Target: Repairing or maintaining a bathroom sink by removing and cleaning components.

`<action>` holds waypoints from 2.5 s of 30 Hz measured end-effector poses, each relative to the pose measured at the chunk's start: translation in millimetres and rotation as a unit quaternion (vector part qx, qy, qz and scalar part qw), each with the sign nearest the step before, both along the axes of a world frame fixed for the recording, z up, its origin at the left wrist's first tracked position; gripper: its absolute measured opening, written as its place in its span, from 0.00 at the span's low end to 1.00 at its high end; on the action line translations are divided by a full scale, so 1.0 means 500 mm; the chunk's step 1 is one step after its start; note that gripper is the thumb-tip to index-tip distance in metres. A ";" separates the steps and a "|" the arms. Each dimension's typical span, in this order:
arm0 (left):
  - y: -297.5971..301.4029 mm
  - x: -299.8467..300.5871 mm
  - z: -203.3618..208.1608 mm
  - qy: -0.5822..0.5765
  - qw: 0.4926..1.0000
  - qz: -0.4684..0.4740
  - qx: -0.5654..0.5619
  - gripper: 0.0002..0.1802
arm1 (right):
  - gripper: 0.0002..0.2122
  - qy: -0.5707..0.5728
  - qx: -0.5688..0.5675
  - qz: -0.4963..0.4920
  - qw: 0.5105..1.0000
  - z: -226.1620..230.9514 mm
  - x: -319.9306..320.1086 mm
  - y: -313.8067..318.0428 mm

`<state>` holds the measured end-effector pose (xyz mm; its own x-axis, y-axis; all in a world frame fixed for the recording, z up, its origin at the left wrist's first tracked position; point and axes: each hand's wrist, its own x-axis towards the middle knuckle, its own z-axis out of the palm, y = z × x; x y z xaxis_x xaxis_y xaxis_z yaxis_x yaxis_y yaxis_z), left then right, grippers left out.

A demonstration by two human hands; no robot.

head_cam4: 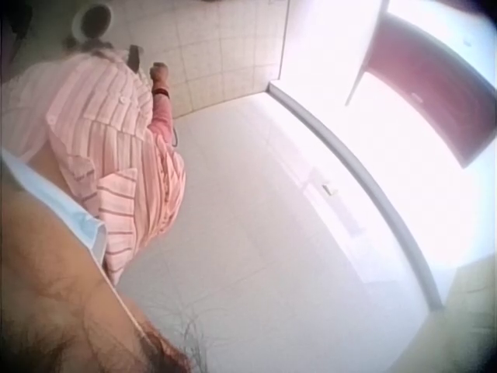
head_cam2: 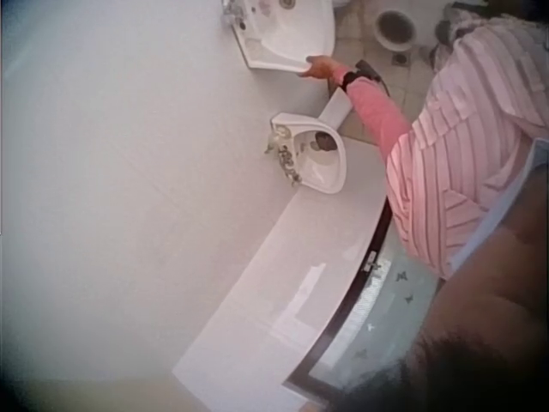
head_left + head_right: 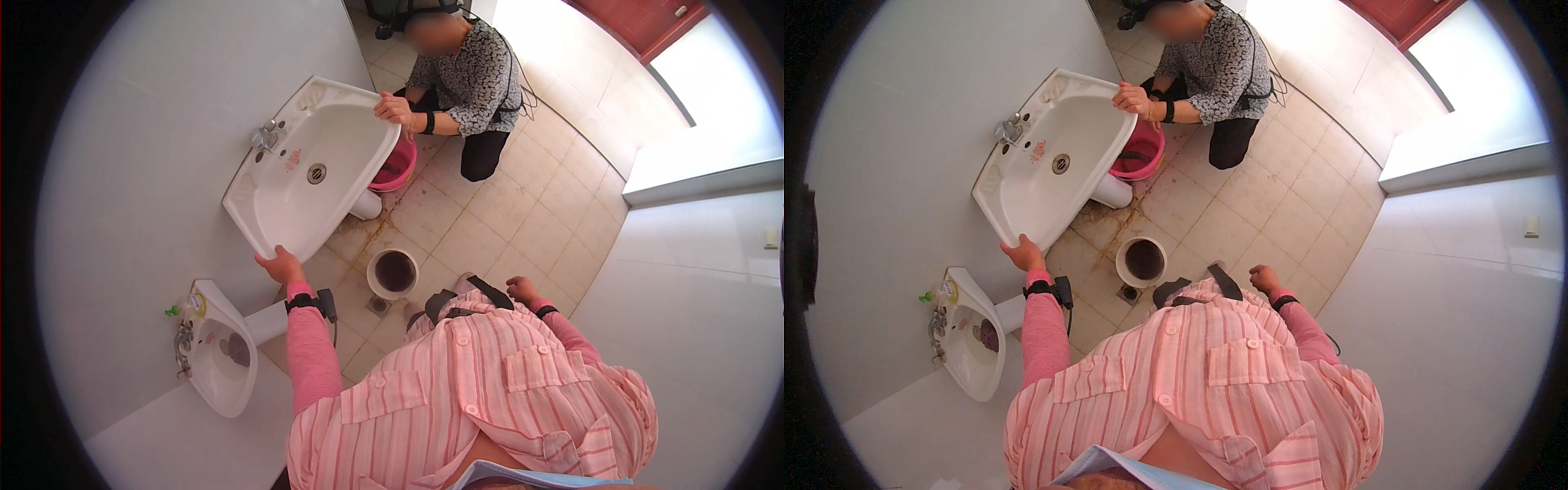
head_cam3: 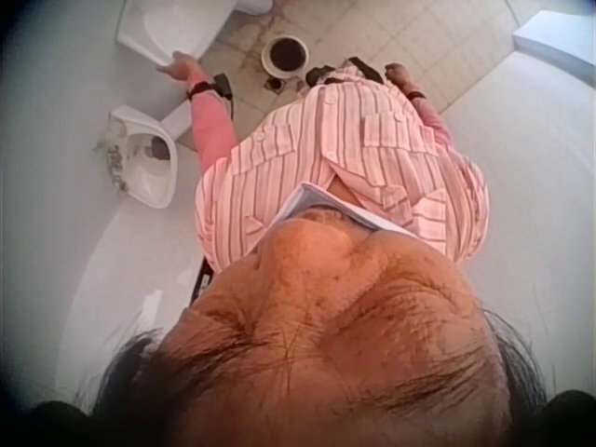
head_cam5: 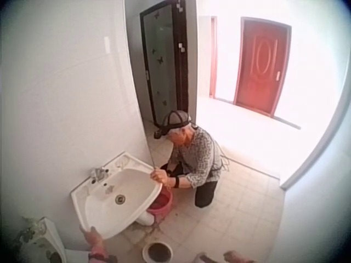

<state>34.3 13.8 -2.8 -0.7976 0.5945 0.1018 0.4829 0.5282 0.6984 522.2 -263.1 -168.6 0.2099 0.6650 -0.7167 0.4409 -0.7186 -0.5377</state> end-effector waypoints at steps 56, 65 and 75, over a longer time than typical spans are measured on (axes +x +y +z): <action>-0.002 0.009 0.012 -0.011 1.000 -0.010 -0.010 0.35 | 0.13 -0.037 0.050 0.006 0.998 0.007 -0.006 -0.012; 0.001 0.003 0.006 -0.017 1.000 -0.004 -0.010 0.35 | 0.16 -0.008 -0.013 0.014 1.000 0.037 -0.002 0.001; 0.005 -0.005 -0.008 0.001 1.000 0.006 -0.007 0.36 | 0.17 -0.022 -0.021 0.019 0.999 0.071 -0.009 0.014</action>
<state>31.8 16.5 -6.6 -0.8049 0.5856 0.0954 0.4774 0.5437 0.6903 517.6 -256.2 -133.2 0.2170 0.6429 -0.7346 0.4902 -0.7225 -0.4875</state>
